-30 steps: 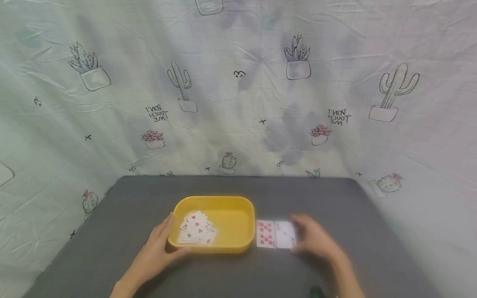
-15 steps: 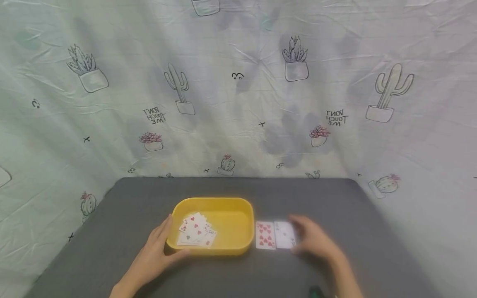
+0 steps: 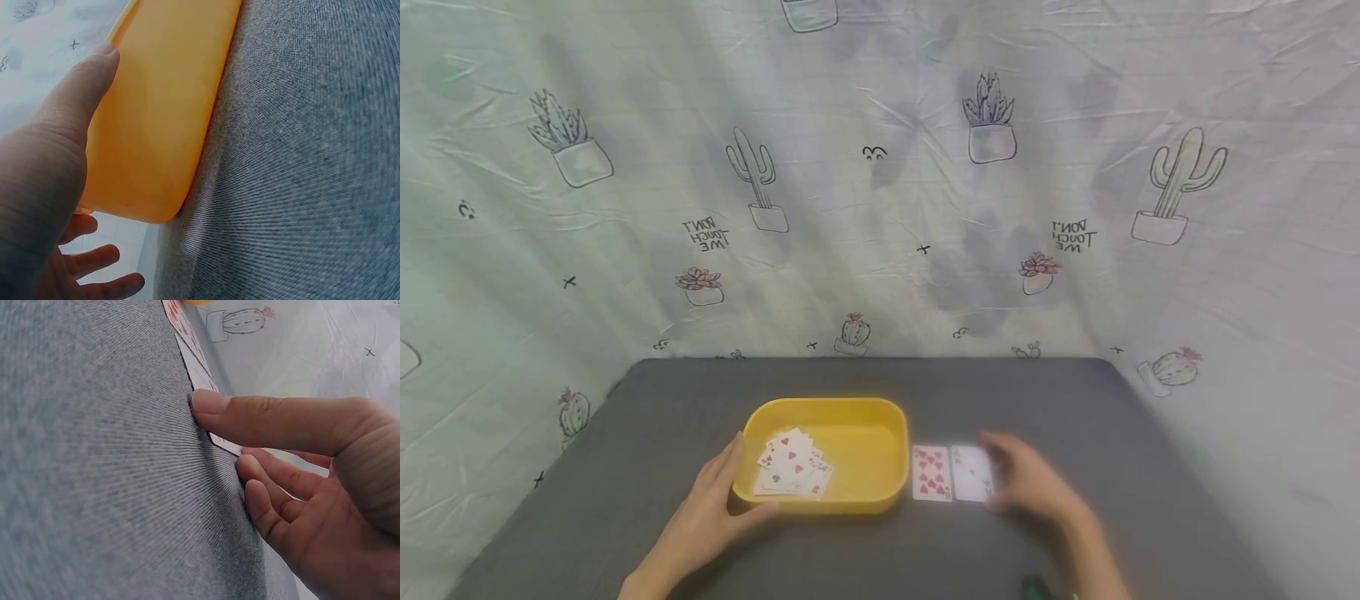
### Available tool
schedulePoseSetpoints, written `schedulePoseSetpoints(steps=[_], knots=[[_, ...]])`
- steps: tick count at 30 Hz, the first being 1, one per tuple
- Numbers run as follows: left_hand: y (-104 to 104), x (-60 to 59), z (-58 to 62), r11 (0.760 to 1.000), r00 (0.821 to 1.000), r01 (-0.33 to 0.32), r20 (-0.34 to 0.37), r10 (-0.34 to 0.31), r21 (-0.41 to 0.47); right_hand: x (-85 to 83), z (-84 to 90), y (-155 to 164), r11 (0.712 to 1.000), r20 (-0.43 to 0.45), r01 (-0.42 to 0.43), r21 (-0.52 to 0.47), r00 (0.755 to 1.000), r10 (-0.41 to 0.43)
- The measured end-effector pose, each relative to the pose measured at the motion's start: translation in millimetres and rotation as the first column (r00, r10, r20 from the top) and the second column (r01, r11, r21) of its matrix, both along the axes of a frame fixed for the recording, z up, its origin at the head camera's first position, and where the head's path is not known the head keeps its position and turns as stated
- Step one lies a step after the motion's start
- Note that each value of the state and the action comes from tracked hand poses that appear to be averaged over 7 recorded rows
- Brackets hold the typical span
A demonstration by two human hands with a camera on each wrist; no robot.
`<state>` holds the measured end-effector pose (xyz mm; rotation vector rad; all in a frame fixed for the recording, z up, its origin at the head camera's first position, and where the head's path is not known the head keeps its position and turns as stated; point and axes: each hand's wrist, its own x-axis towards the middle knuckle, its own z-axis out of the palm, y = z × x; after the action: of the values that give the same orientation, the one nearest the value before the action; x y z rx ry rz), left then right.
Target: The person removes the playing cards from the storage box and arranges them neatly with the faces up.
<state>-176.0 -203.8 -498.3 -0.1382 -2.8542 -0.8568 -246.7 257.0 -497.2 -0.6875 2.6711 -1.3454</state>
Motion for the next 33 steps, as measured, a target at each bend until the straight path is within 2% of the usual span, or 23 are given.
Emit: schedulePoseSetpoints(steps=[9,20,26,30,33], knots=[[0.1,3.9,1.9,1.0,1.0,0.007,-0.002,-0.007,-0.004,-3.1,-2.6,2.2,1.0,0.024,0.011,0.028,1.0,-0.011],[-1.1,6.7,2.1,1.0,1.0,0.014,-0.004,-0.014,-0.002,1.1,1.4,5.3,0.998,0.049,-0.032,-0.05,0.998,0.034],[-0.9,8.5,3.8,1.0,1.0,0.019,-0.009,-0.019,-0.001,-0.4,-0.3,7.2,0.999,0.053,-0.007,-0.04,0.999,0.009],[-0.9,9.6,4.3,1.0,0.999,0.028,-0.02,-0.028,-0.009,5.1,6.2,4.9,0.998,0.058,0.018,-0.059,0.998,-0.015],[-0.2,10.1,4.5,1.0,0.999,0.028,-0.021,-0.028,-0.011,12.5,18.7,-1.8,0.995,-0.013,0.074,-0.066,0.997,-0.075]])
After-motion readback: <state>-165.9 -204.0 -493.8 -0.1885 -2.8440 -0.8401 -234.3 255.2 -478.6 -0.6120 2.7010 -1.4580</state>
